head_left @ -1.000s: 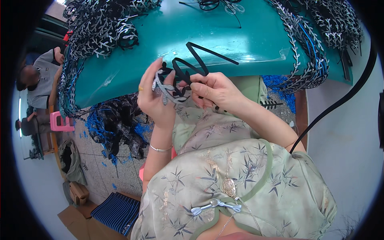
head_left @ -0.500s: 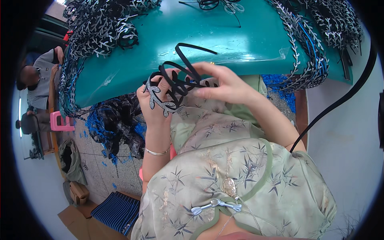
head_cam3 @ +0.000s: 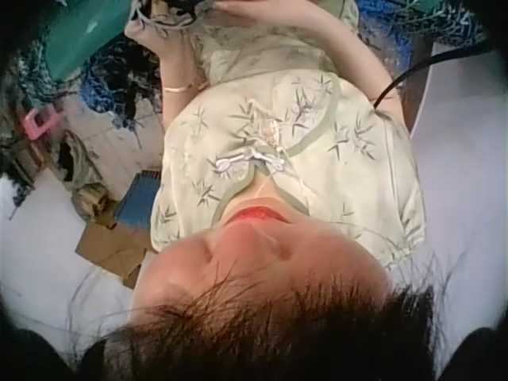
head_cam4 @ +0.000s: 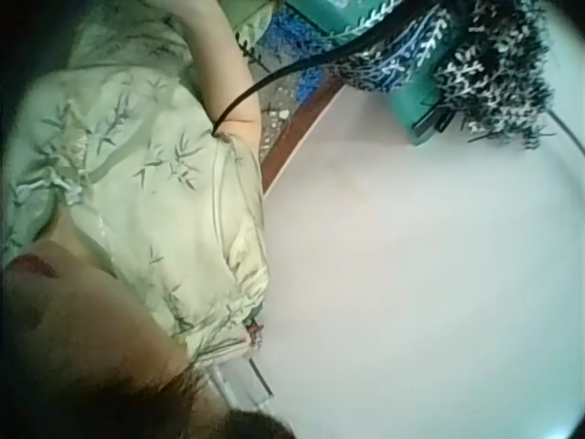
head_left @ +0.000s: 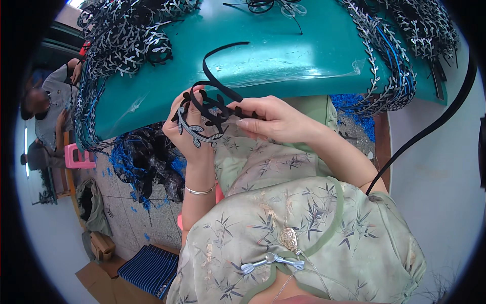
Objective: The person peels the protective backing strip off a patterned ribbon trim and weaves the trim around a coiled headband by hand.
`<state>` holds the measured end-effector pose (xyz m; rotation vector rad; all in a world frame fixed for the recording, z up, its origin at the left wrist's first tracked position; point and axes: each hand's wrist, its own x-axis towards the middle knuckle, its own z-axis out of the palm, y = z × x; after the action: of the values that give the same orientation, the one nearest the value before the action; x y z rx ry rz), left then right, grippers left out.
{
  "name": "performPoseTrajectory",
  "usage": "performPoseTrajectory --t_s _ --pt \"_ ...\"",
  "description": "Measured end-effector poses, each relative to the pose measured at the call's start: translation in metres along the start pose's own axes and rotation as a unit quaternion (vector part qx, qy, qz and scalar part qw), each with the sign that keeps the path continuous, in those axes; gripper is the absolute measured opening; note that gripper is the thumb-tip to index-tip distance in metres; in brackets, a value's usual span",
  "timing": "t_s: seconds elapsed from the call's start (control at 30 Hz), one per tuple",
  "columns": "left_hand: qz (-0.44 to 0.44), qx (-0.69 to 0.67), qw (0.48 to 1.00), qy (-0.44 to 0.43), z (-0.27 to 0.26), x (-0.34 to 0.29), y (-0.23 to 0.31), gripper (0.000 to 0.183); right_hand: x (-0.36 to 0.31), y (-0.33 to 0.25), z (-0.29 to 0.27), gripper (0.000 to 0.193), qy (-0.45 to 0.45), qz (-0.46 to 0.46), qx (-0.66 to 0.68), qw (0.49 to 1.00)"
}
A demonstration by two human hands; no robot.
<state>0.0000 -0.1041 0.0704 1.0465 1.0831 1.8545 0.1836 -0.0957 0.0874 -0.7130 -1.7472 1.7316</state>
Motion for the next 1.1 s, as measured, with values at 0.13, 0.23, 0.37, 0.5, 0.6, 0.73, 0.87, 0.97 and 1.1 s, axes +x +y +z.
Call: performPoseTrajectory --t_s 0.13,0.23,0.37,0.5,0.6,0.73,0.87,0.97,1.1 --pt "0.033 0.050 0.998 0.012 0.000 0.000 -0.003 0.017 0.000 0.003 0.002 0.033 0.020 -0.026 -0.019 0.999" --pt "0.048 0.053 0.997 0.017 0.000 -0.002 -0.004 0.014 -0.003 -0.001 0.003 0.034 0.037 -0.035 -0.061 0.997" --pt "0.101 0.107 0.989 0.005 0.001 -0.002 -0.005 0.012 -0.002 0.010 0.006 0.035 0.044 -0.059 -0.039 0.997" --pt "0.171 0.148 0.974 -0.010 0.002 -0.002 -0.006 0.011 -0.002 0.011 0.007 0.035 0.047 -0.066 -0.007 0.997" --pt "0.226 0.176 0.958 -0.018 0.000 -0.001 -0.009 0.011 -0.002 0.010 0.006 0.036 0.041 -0.041 0.003 0.998" --pt "0.278 0.234 0.931 -0.036 -0.002 0.001 -0.008 0.012 -0.002 0.015 0.007 0.038 0.048 -0.067 0.057 0.995" --pt "0.315 0.264 0.910 -0.048 -0.002 0.002 -0.002 0.014 -0.005 0.004 0.003 0.039 0.002 -0.023 0.137 0.990" --pt "0.353 0.311 0.880 -0.069 -0.005 0.004 0.001 0.016 -0.007 0.002 -0.001 0.039 -0.024 -0.001 0.169 0.985" --pt "0.352 0.297 0.885 -0.067 -0.004 0.004 0.000 0.016 -0.005 0.003 0.000 0.037 -0.025 -0.005 0.175 0.984"
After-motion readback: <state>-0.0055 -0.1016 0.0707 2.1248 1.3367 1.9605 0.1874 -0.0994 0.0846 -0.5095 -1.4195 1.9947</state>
